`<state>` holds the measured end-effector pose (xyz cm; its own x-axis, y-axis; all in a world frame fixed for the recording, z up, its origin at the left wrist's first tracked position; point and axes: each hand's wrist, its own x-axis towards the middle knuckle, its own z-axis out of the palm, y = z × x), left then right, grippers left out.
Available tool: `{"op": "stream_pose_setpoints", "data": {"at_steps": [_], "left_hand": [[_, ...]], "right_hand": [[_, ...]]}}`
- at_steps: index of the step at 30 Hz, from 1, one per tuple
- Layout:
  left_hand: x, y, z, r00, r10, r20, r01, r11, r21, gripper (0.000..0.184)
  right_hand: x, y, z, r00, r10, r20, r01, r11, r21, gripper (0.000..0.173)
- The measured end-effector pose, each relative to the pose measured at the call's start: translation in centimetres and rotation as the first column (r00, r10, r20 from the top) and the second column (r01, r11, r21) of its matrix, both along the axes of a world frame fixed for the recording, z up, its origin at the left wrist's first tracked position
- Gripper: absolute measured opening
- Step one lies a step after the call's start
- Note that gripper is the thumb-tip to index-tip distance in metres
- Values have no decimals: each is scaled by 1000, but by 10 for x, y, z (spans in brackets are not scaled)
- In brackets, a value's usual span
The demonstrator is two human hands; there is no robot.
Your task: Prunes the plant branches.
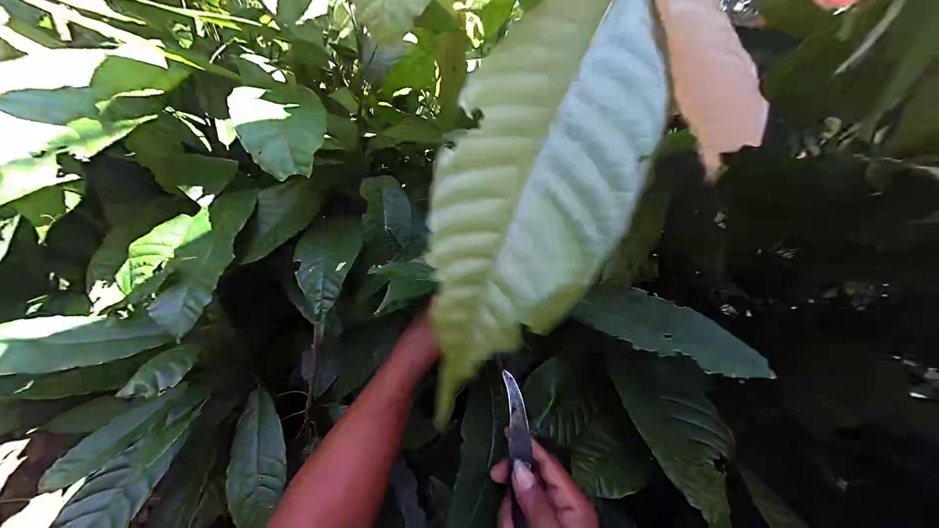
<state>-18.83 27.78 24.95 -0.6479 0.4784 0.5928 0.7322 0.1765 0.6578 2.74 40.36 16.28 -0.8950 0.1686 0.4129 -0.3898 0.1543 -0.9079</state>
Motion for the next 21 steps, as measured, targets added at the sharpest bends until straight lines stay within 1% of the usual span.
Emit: {"op": "stream_pose_setpoints", "data": {"at_steps": [2, 3, 5, 8, 10, 12, 13, 15, 16, 17, 19, 20, 21], "left_hand": [[6, -2, 10, 998, -20, 57, 22, 999, -25, 19], [10, -4, 13, 997, -18, 71, 19, 1000, -13, 18], [7, -5, 13, 998, 5, 58, -6, 1000, 25, 17], [1, -8, 12, 999, 29, 15, -29, 998, 61, 16], [-1, -12, 11, 1000, 5, 11, -6, 999, 48, 16], [-1, -18, 12, 1000, -27, 10, 27, 1000, 11, 17], [0, -20, 12, 999, -40, 1, 40, 999, 2, 17], [4, -20, 12, 999, -53, -4, 53, 999, -2, 15], [7, -19, 13, 998, -55, 5, 55, 998, -7, 15], [10, -18, 14, 999, -52, 16, 52, 999, -14, 15], [14, -15, 11, 998, -58, 23, 58, 998, -19, 15], [15, -15, 9, 997, -69, 28, 69, 997, -13, 16], [15, -15, 8, 996, -86, 36, 86, 996, -4, 16]], "right_hand": [[-32, -8, 6, 984, -112, 137, 106, 993, 52, 36], [-47, -10, 7, 967, -178, 182, 164, 983, 88, 36], [-70, -8, 4, 937, -276, 212, 240, 954, 182, 36], [-77, 1, 6, 925, -344, 163, 263, 886, 381, 39], [-70, 15, 13, 943, -310, 119, 207, 829, 519, 42], [-66, 29, 20, 976, -212, 53, 143, 803, 578, 42], [-67, 34, 21, 983, -185, 2, 149, 795, 589, 41], [-73, 37, 22, 971, -216, -99, 229, 740, 633, 41], [-76, 37, 23, 964, -244, -102, 246, 688, 682, 41], [-79, 34, 23, 961, -274, -47, 217, 633, 743, 41], [-86, 29, 19, 920, -338, 199, 26, 558, 829, 42], [-88, 27, 12, 889, -363, 281, -46, 540, 841, 42], [-87, 26, 5, 880, -371, 295, -59, 532, 845, 43]]}}
